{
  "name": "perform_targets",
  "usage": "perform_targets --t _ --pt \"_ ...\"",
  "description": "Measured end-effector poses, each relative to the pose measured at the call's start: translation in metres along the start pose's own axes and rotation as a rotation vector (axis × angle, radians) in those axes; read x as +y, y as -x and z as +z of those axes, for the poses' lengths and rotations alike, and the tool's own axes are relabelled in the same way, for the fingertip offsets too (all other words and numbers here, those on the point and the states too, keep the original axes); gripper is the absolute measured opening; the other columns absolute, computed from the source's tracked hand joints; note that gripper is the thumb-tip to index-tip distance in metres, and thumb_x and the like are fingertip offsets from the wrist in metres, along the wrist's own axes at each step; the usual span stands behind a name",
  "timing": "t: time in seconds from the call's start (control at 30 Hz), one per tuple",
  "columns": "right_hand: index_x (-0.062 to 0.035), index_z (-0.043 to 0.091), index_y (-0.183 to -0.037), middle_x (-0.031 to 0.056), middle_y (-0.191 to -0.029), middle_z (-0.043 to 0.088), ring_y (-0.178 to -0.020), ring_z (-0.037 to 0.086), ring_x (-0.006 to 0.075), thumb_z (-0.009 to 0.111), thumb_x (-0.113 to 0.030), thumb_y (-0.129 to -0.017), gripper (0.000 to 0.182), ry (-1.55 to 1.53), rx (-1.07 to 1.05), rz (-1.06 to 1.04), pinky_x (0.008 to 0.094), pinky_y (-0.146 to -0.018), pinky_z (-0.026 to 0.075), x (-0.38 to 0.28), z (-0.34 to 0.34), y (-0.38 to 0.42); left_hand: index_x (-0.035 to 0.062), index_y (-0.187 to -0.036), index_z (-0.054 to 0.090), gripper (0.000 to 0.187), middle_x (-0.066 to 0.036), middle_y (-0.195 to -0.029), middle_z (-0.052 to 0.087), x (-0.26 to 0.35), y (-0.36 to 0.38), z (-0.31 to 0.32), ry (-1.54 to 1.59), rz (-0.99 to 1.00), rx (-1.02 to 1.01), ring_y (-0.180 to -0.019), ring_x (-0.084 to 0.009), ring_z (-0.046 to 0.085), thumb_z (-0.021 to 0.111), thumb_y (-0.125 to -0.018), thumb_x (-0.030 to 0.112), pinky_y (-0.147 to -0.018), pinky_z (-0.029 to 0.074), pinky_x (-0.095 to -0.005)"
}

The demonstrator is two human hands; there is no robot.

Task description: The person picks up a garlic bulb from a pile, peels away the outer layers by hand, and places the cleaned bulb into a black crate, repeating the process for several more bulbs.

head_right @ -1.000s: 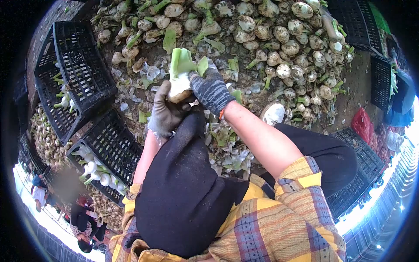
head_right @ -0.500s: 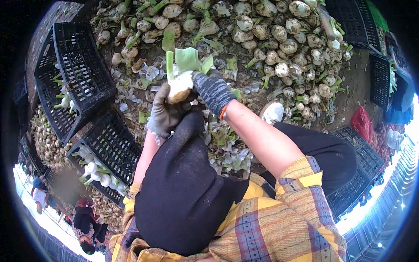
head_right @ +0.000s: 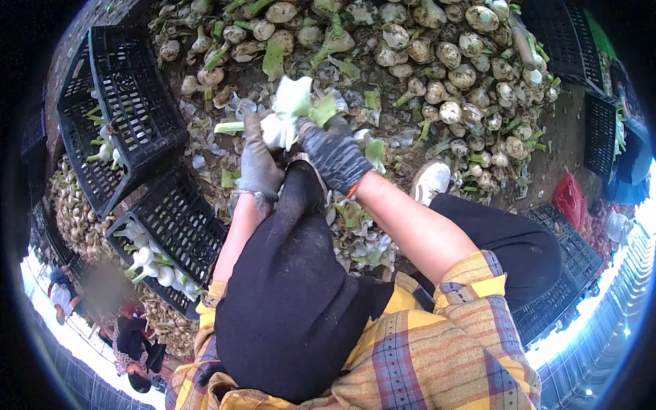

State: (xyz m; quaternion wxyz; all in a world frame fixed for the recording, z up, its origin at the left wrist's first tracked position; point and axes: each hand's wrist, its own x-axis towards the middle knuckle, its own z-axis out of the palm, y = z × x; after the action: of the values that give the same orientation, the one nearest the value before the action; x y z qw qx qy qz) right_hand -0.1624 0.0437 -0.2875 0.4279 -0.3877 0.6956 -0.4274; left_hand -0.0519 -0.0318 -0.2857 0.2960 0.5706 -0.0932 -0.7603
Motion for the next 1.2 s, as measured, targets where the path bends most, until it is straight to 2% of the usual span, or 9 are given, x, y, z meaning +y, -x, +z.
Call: perform_targets --t 0.13,0.37,0.43,0.57,0.67,0.73,0.83,0.9,1.2 --pt "-0.0007 0.057 -0.109 0.0124 -0.091 0.063 -0.08 0.062 0.0224 0.047 -0.005 -0.087 0.025 0.312 -0.029 -0.131 0.0348 -0.074 0.048 -0.001 -0.018 0.003 0.0089 -0.093 0.055 0.049 -0.004 -0.075 0.06 0.011 -0.006 -0.018 0.128 -0.172 -0.057 -0.057 -0.0124 0.055 0.051 -0.084 0.056 -0.039 0.035 -0.018" --pt "-0.0004 0.044 -0.109 0.0144 -0.095 0.052 -0.088 0.056 0.0267 0.041 -0.005 -0.086 0.024 -1.449 0.453 0.809 0.0434 -0.081 0.05 -0.045 -0.031 -0.012 0.006 -0.097 0.057 0.051 -0.008 -0.08 0.062 0.023 -0.011 -0.028 0.359 -0.267 -0.153 -0.06 -0.019 0.057 0.051 -0.083 0.055 -0.039 0.041 -0.0206" --pt "0.0033 0.049 -0.105 0.0143 -0.092 0.056 -0.081 0.057 0.0235 0.046 -0.008 -0.086 0.022 -1.51 0.364 0.631 0.0382 -0.075 0.051 -0.029 -0.046 -0.02 0.005 -0.099 0.057 0.052 -0.009 -0.083 0.063 0.028 -0.016 -0.041 0.47 -0.261 -0.266 -0.063 -0.0212 0.06 0.05 -0.084 0.054 -0.041 0.044 -0.0213" --pt "-0.0026 0.055 -0.11 0.0151 -0.094 0.061 -0.081 0.06 0.025 0.06 -0.027 -0.081 0.038 0.054 -0.143 0.136 0.0323 -0.075 0.05 -0.001 -0.05 -0.015 0.0063 -0.1 0.059 0.047 -0.011 -0.092 0.064 0.034 -0.01 -0.041 0.229 -0.045 -0.049 -0.075 -0.0248 0.063 0.048 -0.086 0.049 -0.054 0.052 -0.0309" --pt "-0.003 0.054 -0.117 0.0211 -0.108 0.057 -0.089 0.059 0.0277 0.066 -0.036 -0.076 0.054 0.864 -0.003 -0.329 0.0346 -0.08 0.049 0.003 -0.035 -0.01 0.0039 -0.101 0.059 0.046 -0.01 -0.091 0.064 0.031 -0.006 -0.034 0.075 0.105 -0.017 -0.08 -0.0219 0.063 0.048 -0.088 0.047 -0.065 0.053 -0.0319" --pt "-0.0022 0.053 -0.115 0.0217 -0.113 0.054 -0.092 0.058 0.0276 0.066 -0.039 -0.076 0.055 0.804 0.075 -0.285 0.0358 -0.081 0.048 -0.024 -0.027 -0.013 0.0004 -0.101 0.059 0.049 -0.01 -0.092 0.063 0.025 -0.003 -0.031 -0.062 0.236 -0.043 -0.08 -0.0188 0.063 0.046 -0.09 0.046 -0.068 0.052 -0.0305" --pt "0.0 0.055 -0.109 0.0224 -0.099 0.059 -0.091 0.058 0.0288 0.069 -0.046 -0.071 0.061 0.222 -0.183 0.159 0.0381 -0.082 0.046 -0.035 -0.018 -0.028 -0.0006 -0.101 0.059 0.052 -0.011 -0.091 0.063 0.025 0.0 -0.026 -0.251 0.319 -0.161 -0.08 -0.0178 0.062 0.044 -0.09 0.048 -0.071 0.052 -0.0303" --pt "0.0017 0.059 -0.099 0.0115 -0.078 0.062 -0.07 0.059 0.0159 0.067 -0.042 -0.076 0.05 -0.166 -0.331 0.511 0.0292 -0.063 0.048 -0.048 -0.014 -0.034 -0.0023 -0.102 0.059 0.057 -0.011 -0.092 0.062 0.025 0.002 -0.024 -0.408 0.384 -0.224 -0.082 -0.0163 0.061 0.043 -0.091 0.051 -0.074 0.05 -0.0281" --pt "0.0021 0.062 -0.098 0.0088 -0.079 0.065 -0.071 0.061 0.0126 0.063 -0.03 -0.081 0.037 -0.318 -0.456 0.565 0.0255 -0.063 0.05 -0.041 -0.021 -0.034 0.0024 -0.1 0.063 0.053 -0.006 -0.094 0.063 0.02 0.004 -0.024 -0.545 0.42 -0.288 -0.085 -0.0125 0.057 0.049 -0.088 0.052 -0.076 0.046 -0.0267"
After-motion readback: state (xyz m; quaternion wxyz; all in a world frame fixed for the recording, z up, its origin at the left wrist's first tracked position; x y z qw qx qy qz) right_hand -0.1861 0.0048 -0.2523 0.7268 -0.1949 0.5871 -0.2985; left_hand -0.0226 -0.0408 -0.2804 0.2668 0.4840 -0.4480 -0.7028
